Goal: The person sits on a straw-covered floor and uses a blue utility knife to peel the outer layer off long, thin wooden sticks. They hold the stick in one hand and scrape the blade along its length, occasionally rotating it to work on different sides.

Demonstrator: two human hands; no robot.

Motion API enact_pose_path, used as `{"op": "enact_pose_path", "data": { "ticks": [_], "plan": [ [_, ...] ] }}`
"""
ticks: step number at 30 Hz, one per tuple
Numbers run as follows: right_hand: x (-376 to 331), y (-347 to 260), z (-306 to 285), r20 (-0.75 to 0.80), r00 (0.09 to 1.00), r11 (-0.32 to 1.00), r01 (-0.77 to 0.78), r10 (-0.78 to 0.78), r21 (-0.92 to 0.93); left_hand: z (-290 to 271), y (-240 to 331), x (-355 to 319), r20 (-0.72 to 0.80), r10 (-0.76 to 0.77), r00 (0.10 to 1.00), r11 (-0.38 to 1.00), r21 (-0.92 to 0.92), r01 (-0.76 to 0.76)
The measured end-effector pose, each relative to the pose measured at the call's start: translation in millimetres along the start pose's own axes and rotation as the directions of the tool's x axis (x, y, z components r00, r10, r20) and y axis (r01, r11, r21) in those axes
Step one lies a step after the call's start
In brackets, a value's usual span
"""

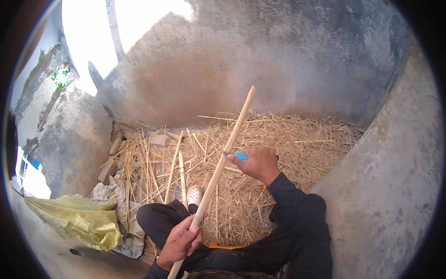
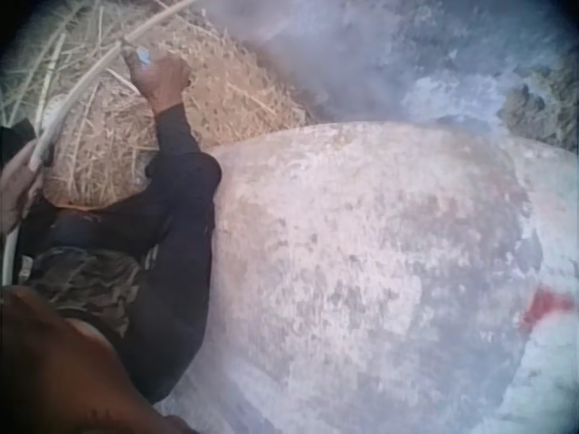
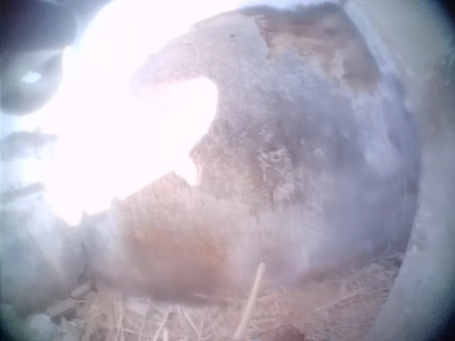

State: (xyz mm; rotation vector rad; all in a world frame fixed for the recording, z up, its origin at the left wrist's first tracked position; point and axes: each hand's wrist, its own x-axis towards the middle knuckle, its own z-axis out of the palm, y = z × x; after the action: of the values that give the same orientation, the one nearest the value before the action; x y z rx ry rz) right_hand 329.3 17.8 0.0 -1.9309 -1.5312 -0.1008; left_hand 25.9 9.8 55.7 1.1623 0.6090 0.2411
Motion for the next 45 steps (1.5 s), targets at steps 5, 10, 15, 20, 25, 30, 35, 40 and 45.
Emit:
{"op": "enact_pose_path", "data": {
  "ticks": [5,10,15,20,25,30,35,40,45],
  "plan": [
    [-14.6,-21.5,4.8,-0.062,0.989,0.989,0.135,-0.131,0.063,0.4,0.7,-2.5,0.054,-0.015,0.998,1.0,0.021,0.014],
    [1.2,4.9,6.9,-0.095,0.994,0.995,0.068,-0.061,0.067,9.2,3.6,-4.6,0.021,-0.034,0.999,0.999,0.029,0.033],
    [6.5,23.2,7.1,-0.242,0.943,0.972,0.209,-0.228,-0.104,14.7,3.2,-5.9,0.034,0.001,0.999,0.997,0.081,-0.004],
    [12.0,35.7,9.5,-0.29,0.927,0.969,0.209,-0.238,-0.129,14.4,2.9,-7.7,0.038,0.014,0.999,0.998,0.061,-0.016],
    [18.7,42.9,11.0,-0.306,0.912,0.955,0.22,-0.274,-0.199,12.4,2.0,-8.9,0.03,0.007,1.0,0.998,0.058,-0.008],
    [28.2,60.0,14.8,-0.317,0.916,0.954,0.169,-0.245,-0.249,9.1,-1.8,-11.9,0.037,-0.02,0.999,0.998,0.054,0.018],
    [42.8,106.2,20.2,-0.289,0.954,0.911,-0.192,0.086,-0.364,11.7,-13.3,-18.2,0.061,-0.075,0.995,0.997,0.036,0.073],
    [45.6,170.0,-22.6,-0.338,0.885,0.917,-0.379,0.319,-0.127,10.7,-19.9,-29.3,0.12,-0.147,0.982,0.989,0.045,0.143],
    [36.8,103.6,-12.8,-0.138,0.944,0.921,-0.25,0.301,0.3,-2.9,-16.2,0.9,0.069,-0.075,0.995,0.982,-0.167,0.085]
  ]
}}
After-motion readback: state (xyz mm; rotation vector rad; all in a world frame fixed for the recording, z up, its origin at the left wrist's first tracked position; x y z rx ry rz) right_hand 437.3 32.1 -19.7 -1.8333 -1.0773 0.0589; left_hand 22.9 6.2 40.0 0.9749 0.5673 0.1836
